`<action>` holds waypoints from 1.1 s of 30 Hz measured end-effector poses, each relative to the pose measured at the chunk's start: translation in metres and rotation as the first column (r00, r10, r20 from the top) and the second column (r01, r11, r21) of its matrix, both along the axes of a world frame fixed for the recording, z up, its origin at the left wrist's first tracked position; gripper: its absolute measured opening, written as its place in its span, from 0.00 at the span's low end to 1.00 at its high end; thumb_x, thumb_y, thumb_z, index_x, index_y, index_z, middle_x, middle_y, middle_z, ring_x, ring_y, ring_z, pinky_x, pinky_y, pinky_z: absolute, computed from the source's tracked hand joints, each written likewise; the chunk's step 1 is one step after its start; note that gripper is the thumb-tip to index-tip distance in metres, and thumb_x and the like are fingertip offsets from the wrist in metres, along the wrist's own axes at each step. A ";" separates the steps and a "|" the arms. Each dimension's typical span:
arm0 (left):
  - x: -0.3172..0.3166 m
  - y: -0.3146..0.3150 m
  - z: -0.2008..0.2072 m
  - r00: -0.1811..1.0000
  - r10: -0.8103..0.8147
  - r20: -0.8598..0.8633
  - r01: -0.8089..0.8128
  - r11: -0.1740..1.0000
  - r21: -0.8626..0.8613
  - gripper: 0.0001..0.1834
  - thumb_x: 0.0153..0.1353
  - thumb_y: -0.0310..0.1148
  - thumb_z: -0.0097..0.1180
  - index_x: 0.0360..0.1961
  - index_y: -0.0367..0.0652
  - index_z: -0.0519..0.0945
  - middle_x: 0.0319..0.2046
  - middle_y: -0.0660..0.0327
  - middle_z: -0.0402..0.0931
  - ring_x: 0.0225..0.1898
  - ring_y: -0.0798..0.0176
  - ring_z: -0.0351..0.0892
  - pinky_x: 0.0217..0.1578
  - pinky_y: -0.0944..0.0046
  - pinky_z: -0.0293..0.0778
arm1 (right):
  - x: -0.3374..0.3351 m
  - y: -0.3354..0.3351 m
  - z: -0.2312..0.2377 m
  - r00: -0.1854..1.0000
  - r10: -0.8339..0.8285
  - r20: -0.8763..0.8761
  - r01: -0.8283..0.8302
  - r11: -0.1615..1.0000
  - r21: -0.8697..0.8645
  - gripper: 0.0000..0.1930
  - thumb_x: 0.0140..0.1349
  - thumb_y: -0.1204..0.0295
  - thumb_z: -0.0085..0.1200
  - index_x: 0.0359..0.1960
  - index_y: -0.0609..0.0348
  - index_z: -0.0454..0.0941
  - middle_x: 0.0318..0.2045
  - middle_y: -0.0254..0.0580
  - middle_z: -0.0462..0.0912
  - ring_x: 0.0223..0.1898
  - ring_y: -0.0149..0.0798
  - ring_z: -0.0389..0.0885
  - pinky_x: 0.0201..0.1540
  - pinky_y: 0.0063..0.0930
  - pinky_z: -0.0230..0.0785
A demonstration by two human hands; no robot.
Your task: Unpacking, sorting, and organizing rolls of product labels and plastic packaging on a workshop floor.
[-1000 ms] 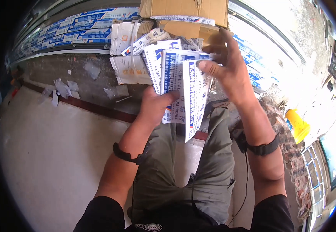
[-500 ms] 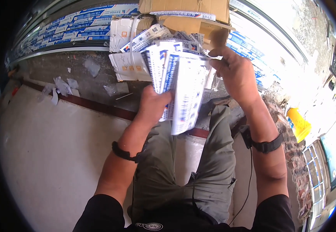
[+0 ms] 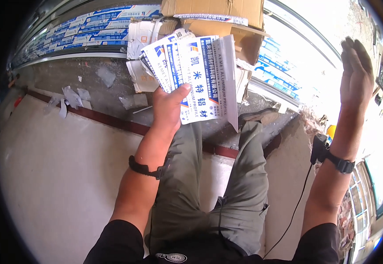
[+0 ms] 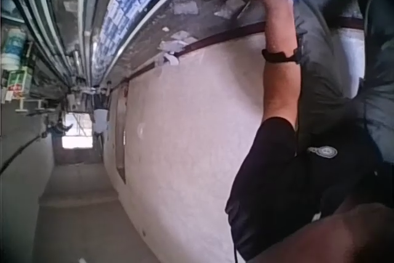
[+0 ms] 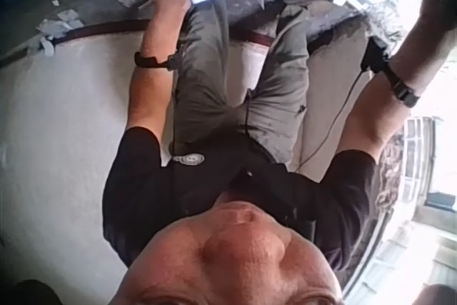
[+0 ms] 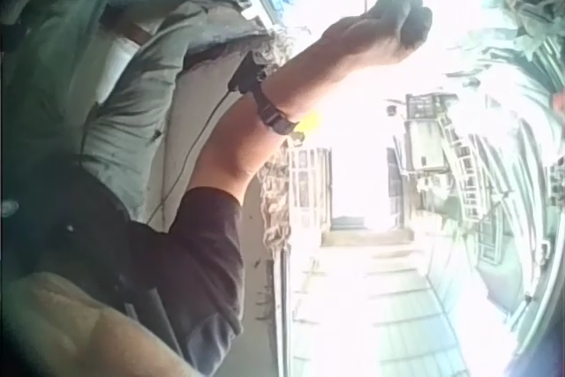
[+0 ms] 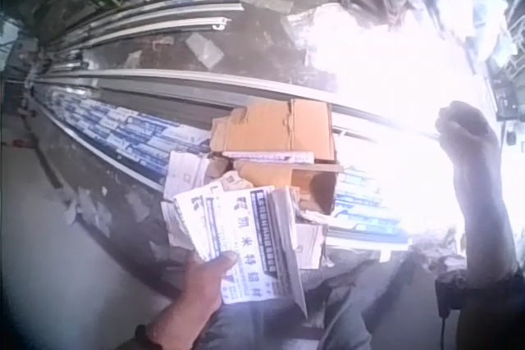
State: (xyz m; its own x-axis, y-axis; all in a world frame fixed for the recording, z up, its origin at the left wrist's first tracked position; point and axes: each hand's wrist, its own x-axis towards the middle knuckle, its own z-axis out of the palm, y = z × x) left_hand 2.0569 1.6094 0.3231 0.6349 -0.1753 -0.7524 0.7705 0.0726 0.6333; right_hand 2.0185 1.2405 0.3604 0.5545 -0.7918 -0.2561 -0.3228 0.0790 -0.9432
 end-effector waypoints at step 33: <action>0.026 0.021 0.018 0.977 -0.213 0.003 0.206 0.941 -0.270 0.34 0.52 0.36 0.64 0.59 0.36 0.65 0.52 0.57 0.73 0.52 0.58 0.74 0.54 0.58 0.70 | -0.011 0.114 -0.017 0.797 0.583 -0.156 -0.465 0.758 0.458 0.19 0.58 0.60 0.61 0.19 0.59 0.68 0.14 0.33 0.71 0.17 0.23 0.68 0.21 0.19 0.63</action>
